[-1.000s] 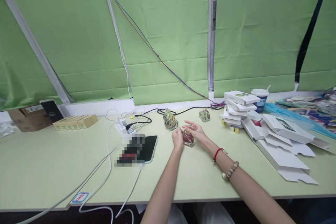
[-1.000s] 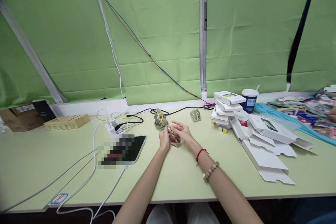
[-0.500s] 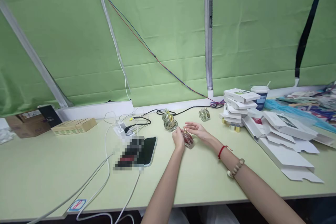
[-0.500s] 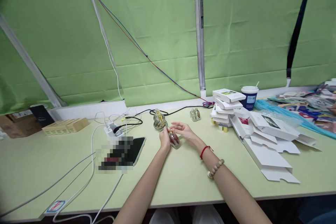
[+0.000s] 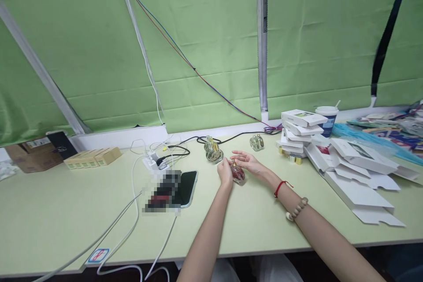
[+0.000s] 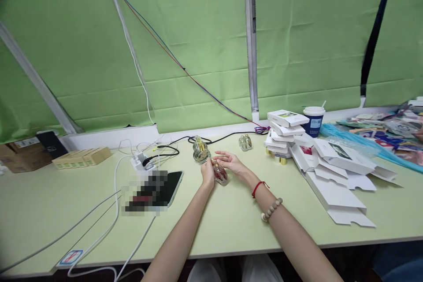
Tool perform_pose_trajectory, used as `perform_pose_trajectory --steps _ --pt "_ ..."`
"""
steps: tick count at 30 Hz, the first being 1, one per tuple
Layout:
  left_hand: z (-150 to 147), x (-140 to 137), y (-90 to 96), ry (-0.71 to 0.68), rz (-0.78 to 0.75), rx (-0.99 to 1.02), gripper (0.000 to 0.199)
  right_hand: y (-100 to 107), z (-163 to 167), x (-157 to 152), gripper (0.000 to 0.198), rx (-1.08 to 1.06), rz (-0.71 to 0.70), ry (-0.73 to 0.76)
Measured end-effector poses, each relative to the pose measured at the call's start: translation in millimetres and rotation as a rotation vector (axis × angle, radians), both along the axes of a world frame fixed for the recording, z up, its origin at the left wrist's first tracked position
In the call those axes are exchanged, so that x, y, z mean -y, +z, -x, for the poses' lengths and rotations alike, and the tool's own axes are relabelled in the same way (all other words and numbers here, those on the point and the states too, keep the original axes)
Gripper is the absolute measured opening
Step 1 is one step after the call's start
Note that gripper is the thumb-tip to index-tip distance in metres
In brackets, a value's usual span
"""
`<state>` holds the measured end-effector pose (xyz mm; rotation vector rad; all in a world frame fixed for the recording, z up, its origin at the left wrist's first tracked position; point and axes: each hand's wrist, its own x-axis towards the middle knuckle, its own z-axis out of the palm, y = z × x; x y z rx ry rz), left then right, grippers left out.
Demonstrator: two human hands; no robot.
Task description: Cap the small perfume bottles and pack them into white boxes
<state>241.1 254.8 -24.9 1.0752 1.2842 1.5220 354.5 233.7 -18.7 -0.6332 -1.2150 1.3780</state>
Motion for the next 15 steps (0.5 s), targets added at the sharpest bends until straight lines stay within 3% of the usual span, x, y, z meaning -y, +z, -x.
perform_pose_trajectory --steps 7,15 --pt "2.2 -2.7 1.7 0.007 0.001 0.044 0.037 7.0 0.6 5.9 0.053 -0.027 0.056 -0.083" --pt "1.8 -1.6 1.7 0.009 -0.015 0.063 0.035 9.2 -1.8 8.5 0.067 0.038 -0.032 0.003"
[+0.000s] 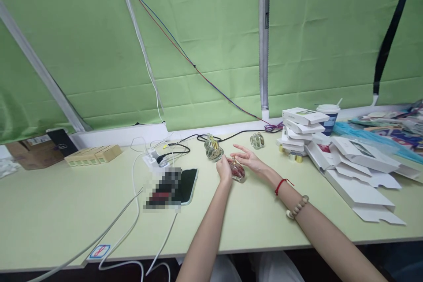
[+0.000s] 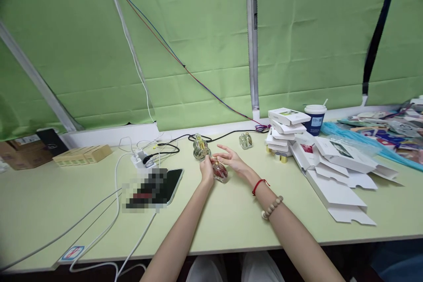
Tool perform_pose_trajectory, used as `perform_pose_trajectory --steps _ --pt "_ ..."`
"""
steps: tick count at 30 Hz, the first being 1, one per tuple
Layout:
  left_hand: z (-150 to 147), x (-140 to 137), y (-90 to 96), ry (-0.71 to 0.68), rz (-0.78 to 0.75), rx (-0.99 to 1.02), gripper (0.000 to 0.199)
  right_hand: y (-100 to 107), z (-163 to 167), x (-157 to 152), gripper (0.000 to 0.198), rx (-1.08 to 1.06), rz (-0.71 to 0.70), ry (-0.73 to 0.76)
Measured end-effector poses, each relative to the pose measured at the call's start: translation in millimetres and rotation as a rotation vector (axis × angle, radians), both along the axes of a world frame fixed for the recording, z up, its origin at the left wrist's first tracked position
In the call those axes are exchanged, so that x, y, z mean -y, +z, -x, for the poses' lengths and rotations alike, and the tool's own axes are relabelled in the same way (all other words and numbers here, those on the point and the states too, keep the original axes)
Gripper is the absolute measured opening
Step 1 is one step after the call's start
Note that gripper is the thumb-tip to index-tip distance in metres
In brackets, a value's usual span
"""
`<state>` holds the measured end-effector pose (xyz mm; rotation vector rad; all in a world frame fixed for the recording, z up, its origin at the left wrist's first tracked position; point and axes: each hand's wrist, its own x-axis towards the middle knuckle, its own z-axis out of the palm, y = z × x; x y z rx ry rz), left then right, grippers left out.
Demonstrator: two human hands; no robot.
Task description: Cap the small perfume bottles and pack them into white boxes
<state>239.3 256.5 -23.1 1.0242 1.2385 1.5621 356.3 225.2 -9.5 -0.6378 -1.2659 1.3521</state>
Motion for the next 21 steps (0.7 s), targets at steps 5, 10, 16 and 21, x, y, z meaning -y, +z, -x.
perform_pose_trajectory --steps 5,10,16,21 --pt "-0.2 0.1 0.0 -0.001 0.003 0.003 0.033 1.7 -2.0 0.2 0.070 0.055 -0.015 -0.019" --pt "-0.6 -0.4 0.9 0.008 0.011 0.021 0.031 4.5 -1.1 2.3 0.069 0.072 -0.044 0.000" --pt "-0.4 -0.1 1.3 0.015 0.024 -0.026 0.032 3.8 -4.2 -0.7 0.062 0.125 -0.087 0.027" --pt "-2.0 -1.1 0.4 0.004 0.046 -0.028 0.031 2.3 -5.7 -4.9 0.059 0.143 -0.116 0.045"
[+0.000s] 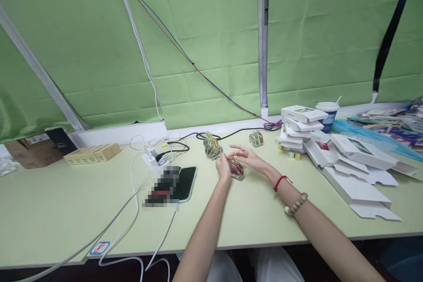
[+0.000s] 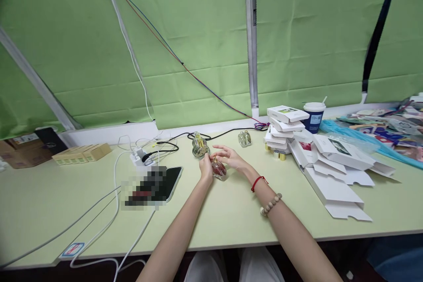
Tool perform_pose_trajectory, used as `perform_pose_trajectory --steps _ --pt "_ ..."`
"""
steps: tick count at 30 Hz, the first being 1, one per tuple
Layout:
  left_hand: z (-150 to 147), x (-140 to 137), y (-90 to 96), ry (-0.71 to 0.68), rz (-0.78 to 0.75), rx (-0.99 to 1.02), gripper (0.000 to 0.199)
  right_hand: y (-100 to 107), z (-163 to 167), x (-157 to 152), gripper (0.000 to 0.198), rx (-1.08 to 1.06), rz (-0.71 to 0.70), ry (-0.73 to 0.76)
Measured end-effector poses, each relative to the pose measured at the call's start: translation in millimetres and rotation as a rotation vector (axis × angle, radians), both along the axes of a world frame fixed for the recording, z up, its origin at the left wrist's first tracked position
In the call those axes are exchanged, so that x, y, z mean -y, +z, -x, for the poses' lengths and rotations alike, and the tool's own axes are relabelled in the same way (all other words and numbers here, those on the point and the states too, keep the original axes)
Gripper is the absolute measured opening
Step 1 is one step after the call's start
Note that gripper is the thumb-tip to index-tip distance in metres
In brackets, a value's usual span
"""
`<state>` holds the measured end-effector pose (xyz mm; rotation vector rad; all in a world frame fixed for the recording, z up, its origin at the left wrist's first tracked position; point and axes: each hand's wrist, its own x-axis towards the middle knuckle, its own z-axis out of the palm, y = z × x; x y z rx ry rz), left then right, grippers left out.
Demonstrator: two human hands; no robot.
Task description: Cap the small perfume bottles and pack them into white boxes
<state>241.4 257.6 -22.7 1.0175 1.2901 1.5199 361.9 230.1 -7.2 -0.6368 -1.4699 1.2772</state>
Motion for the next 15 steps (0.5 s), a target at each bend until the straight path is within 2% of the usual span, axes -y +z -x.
perform_pose_trajectory --steps 9,15 --pt "-2.8 5.0 1.8 -0.034 -0.012 0.019 0.033 12.6 -1.6 12.9 0.048 0.115 -0.012 -0.019" --pt "-1.7 4.1 1.9 -0.016 -0.012 0.028 0.033 10.7 -3.1 12.0 0.053 0.072 0.046 0.041"
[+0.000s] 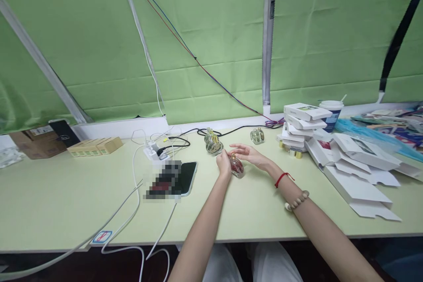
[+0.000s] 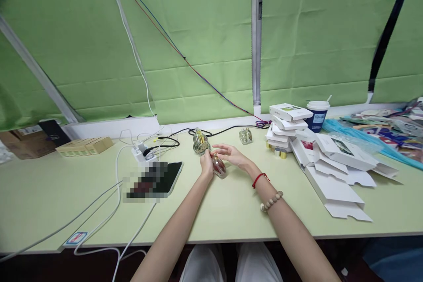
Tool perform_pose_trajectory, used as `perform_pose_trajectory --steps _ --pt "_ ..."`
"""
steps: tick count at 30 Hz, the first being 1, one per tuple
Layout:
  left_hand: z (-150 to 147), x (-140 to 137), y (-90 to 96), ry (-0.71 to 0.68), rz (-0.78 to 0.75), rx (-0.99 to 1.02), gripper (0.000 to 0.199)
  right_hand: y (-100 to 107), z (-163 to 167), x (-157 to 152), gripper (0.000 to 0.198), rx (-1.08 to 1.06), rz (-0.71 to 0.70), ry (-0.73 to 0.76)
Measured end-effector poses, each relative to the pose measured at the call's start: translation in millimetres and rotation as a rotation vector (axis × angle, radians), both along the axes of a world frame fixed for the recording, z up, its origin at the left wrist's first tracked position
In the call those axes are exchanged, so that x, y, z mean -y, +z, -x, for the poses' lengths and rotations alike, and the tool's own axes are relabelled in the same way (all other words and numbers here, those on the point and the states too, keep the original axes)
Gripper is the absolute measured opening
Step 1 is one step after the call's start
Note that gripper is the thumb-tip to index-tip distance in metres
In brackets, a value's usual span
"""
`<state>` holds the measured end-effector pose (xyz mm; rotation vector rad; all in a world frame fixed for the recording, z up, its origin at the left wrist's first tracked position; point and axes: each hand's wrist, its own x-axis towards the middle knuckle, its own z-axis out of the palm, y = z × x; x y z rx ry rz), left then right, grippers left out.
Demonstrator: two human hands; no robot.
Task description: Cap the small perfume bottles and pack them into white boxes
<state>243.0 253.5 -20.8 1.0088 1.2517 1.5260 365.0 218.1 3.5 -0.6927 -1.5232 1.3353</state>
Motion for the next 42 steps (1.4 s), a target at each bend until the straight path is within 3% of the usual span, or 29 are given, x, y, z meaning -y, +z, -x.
perform_pose_trajectory --steps 8,20,29,36,42 --pt "0.2 -1.6 2.8 -0.016 -0.002 0.091 0.033 -2.9 2.1 -2.7 0.049 -0.073 0.048 -0.047" --pt "-0.7 -0.6 1.6 -0.011 -0.021 0.028 0.032 -3.2 10.3 -2.9 0.045 -0.116 0.070 -0.193" --pt "2.8 -0.7 3.2 -0.021 0.009 0.068 0.034 -0.2 7.6 -1.2 0.047 -0.105 0.151 -0.113" --pt "2.4 -0.2 1.8 -0.029 0.021 0.058 0.032 -2.2 4.8 -2.4 0.049 -0.108 0.097 -0.072" --pt "1.8 -2.1 -0.6 -0.036 0.014 0.045 0.032 -2.0 4.2 -2.9 0.045 -0.042 0.030 -0.142"
